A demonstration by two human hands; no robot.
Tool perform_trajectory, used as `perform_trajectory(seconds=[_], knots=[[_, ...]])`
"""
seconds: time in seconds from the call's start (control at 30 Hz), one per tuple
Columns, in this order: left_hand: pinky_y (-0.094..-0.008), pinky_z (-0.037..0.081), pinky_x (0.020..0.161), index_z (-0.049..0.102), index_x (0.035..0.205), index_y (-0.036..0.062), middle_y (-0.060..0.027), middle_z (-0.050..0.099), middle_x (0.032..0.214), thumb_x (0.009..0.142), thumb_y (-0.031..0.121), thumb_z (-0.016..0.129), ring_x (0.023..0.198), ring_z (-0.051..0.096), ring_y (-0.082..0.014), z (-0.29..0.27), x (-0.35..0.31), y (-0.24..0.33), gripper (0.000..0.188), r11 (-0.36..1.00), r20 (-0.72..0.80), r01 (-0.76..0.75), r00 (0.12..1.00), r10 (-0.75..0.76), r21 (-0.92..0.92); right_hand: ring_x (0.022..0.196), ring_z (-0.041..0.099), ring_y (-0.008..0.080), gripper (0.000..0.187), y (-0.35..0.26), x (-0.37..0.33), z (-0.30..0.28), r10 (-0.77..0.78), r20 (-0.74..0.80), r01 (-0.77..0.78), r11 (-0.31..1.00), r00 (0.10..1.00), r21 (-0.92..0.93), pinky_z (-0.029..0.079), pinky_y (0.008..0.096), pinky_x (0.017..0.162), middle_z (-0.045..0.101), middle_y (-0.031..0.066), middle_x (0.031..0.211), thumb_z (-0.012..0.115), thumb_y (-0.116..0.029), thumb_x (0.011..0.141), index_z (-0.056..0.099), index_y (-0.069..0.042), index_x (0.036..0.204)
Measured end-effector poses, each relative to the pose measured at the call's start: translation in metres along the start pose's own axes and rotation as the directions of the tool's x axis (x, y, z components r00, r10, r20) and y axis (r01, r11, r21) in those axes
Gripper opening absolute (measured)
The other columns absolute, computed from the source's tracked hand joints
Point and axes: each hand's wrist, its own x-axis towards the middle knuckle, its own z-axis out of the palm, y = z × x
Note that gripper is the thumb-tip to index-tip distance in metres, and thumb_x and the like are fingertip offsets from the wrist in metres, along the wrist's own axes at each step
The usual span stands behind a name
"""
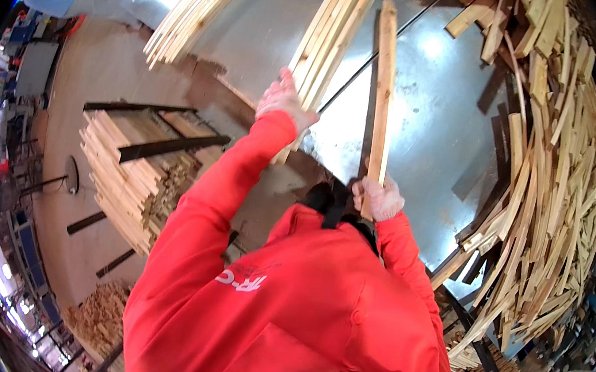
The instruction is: The person sorts and stacks thin wooden planks on a metal table in a workshop. They pick up planks from a pile, align them, and place them into neat stacks, occasionally moving stacks to the floor or a nearby rack.
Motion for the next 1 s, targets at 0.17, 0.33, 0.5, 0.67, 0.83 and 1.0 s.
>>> perform_trajectory(seconds=[0.17, 0.33, 0.5, 0.67, 0.83, 1.0], knots=[[-0.0438, 0.037, 0.107, 0.004, 0.151, -0.0008, -0.0229, 0.043, 0.138, 0.073, 0.048, 0.073, 0.129, 0.043, -0.0375, -0.012, 0.004, 0.006, 0.115, 0.990, 0.030, 0.049, 0.998, -0.053, 0.129, 0.053, 0.053, 0.0151, 0.033, 0.002, -0.019, 0.020, -0.144, -0.085, 0.154, 0.981, 0.986, 0.120, 0.045, 0.0283, 0.045, 0.060, 0.0093, 0.072, 0.055, -0.013, 0.088, 0.050, 0.000, 0.118], [-0.0401, 0.031, 0.112, -0.002, 0.153, 0.0036, -0.0216, 0.031, 0.149, 0.073, 0.061, 0.070, 0.137, 0.033, -0.0351, 0.002, 0.011, -0.028, 0.121, 0.975, 0.001, 0.058, 0.998, -0.059, 0.215, 0.056, 0.051, 0.0126, 0.048, 0.025, -0.036, -0.031, -0.131, -0.100, 0.130, 0.991, 0.986, -0.019, 0.044, 0.0252, 0.048, 0.062, 0.0103, 0.079, 0.058, -0.010, 0.088, 0.044, -0.003, 0.134], [-0.0414, 0.033, 0.110, -0.002, 0.153, 0.0031, -0.0215, 0.034, 0.147, 0.074, 0.053, 0.071, 0.135, 0.037, -0.0352, 0.005, 0.004, -0.028, 0.118, 0.994, -0.021, 0.043, 0.999, -0.042, 0.103, 0.053, 0.052, 0.0126, 0.047, 0.043, -0.062, -0.039, -0.145, -0.121, 0.128, 0.983, 0.982, -0.135, 0.045, 0.0254, 0.049, 0.060, 0.0082, 0.075, 0.052, -0.011, 0.091, 0.044, -0.003, 0.136], [-0.0412, 0.047, 0.097, 0.014, 0.151, 0.0015, -0.0229, 0.048, 0.133, 0.074, 0.037, 0.075, 0.119, 0.053, -0.0340, 0.016, 0.024, -0.055, 0.104, 0.760, 0.050, -0.026, 0.996, 0.077, -0.650, 0.052, 0.054, 0.0160, 0.053, 0.064, -0.056, -0.042, -0.165, -0.064, 0.166, 0.986, 0.984, 0.014, 0.046, 0.0284, 0.049, 0.058, 0.0103, 0.071, 0.052, -0.014, 0.090, 0.040, -0.003, 0.140], [-0.0464, 0.056, 0.080, 0.046, 0.131, -0.0032, -0.0194, 0.059, 0.111, 0.075, 0.040, 0.077, 0.097, 0.063, -0.0339, -0.006, 0.014, -0.064, 0.078, -0.405, 0.147, 0.627, 0.643, 0.752, -0.666, 0.051, 0.051, 0.0169, 0.043, 0.012, -0.013, 0.017, -0.174, -0.133, 0.174, 0.985, 0.976, -0.016, 0.044, 0.0293, 0.047, 0.056, 0.0108, 0.071, 0.051, -0.006, 0.088, 0.044, 0.002, 0.129], [-0.0435, 0.051, 0.090, 0.044, 0.135, -0.0017, -0.0186, 0.052, 0.119, 0.075, 0.045, 0.076, 0.106, 0.055, -0.0322, 0.023, 0.062, -0.096, 0.083, -0.521, -0.064, 0.675, 0.578, 0.813, -0.523, 0.052, 0.050, 0.0137, 0.025, -0.031, 0.066, 0.132, -0.360, -0.105, 0.368, 0.926, 0.927, 0.079, 0.041, 0.0288, 0.045, 0.053, 0.0039, 0.069, 0.061, -0.014, 0.088, 0.050, -0.003, 0.108]])
